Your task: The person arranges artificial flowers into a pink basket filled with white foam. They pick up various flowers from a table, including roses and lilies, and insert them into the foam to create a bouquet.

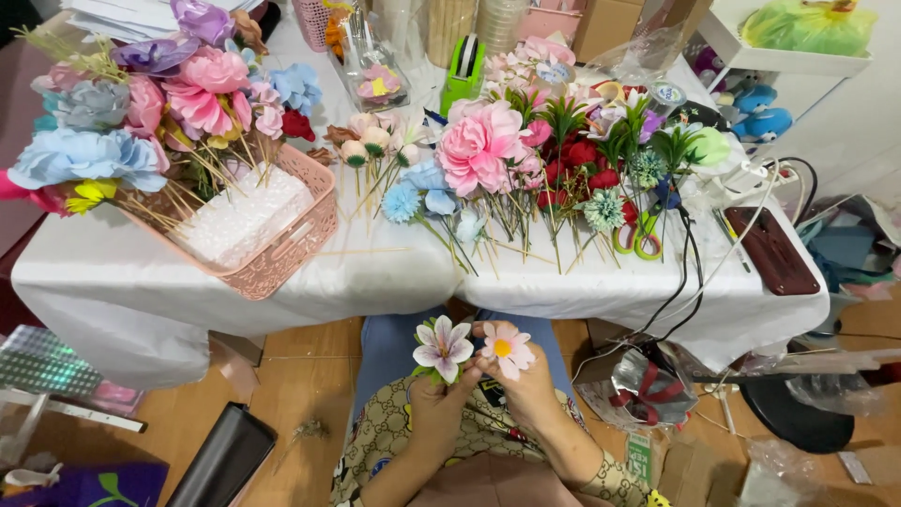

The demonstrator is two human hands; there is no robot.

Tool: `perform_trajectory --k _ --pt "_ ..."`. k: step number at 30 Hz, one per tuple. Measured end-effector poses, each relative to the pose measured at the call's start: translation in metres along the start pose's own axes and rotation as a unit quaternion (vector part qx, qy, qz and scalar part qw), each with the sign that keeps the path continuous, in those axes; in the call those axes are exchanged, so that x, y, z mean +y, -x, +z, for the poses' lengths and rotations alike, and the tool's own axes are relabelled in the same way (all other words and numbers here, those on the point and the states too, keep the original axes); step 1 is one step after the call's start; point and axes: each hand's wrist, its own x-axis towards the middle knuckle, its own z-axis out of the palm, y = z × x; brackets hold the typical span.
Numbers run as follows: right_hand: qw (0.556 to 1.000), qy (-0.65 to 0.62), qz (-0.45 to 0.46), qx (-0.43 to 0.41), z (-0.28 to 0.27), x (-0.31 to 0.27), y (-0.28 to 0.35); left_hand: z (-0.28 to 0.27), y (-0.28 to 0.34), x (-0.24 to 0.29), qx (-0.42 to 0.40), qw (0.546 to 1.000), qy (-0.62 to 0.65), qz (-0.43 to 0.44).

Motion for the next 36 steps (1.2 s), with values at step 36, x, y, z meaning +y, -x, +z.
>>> perform_trajectory --k 36 --pt "0.979 0.102 -0.086 -0.157 -0.005 -0.022 -0.002 -0.016 -0.004 -0.023 -0.057 0.994 -0.09 -0.016"
